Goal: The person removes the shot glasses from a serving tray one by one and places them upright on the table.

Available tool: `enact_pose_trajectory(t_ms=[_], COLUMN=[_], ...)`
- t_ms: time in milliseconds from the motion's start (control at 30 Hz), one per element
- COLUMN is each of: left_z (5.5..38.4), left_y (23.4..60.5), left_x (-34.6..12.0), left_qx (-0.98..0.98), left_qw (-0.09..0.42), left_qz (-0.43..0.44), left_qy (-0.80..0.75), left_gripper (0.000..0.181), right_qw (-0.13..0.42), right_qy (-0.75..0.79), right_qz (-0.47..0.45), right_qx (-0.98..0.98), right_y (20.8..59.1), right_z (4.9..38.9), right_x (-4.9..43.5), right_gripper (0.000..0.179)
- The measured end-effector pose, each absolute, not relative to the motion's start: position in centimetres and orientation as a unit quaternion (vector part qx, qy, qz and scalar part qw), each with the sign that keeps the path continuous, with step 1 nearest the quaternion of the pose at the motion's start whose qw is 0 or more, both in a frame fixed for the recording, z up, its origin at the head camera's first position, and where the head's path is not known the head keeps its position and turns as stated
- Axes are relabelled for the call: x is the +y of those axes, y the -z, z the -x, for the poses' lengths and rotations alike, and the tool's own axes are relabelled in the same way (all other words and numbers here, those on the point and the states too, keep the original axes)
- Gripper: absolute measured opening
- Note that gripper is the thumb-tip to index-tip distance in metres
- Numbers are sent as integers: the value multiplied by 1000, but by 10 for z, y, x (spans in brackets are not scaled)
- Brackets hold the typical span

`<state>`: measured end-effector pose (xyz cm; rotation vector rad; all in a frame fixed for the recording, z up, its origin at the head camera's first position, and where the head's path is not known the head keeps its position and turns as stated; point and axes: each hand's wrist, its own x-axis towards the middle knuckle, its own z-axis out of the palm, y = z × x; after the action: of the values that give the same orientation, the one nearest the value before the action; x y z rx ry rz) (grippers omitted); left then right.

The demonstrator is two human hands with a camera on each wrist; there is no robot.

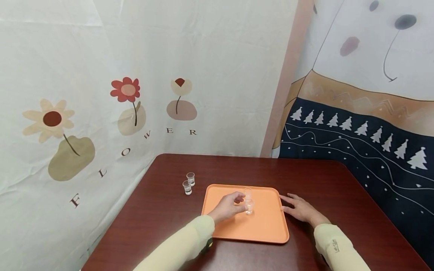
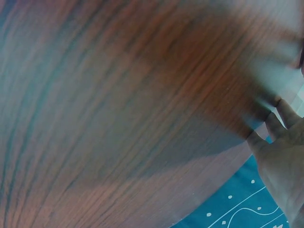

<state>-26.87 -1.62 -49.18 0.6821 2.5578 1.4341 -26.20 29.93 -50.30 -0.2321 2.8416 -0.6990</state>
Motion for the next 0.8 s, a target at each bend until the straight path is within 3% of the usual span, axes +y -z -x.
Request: enact_pose_trajectory(t_ms=[333, 800], left_z=[263, 257], left_y=[500, 491], left_x=[-1, -7], left_qx=[861, 859], left_qw=[40, 39], left_qz=[-238, -241], left_qy=[-447, -451], left_gripper=[22, 20], right_qw=[97, 103], right_qy=[238, 238], right_qz=[78, 73], right_qx=[963, 963], right_y=[506, 502], right_z=[262, 261], right_x=[300, 299], right_gripper=[65, 66])
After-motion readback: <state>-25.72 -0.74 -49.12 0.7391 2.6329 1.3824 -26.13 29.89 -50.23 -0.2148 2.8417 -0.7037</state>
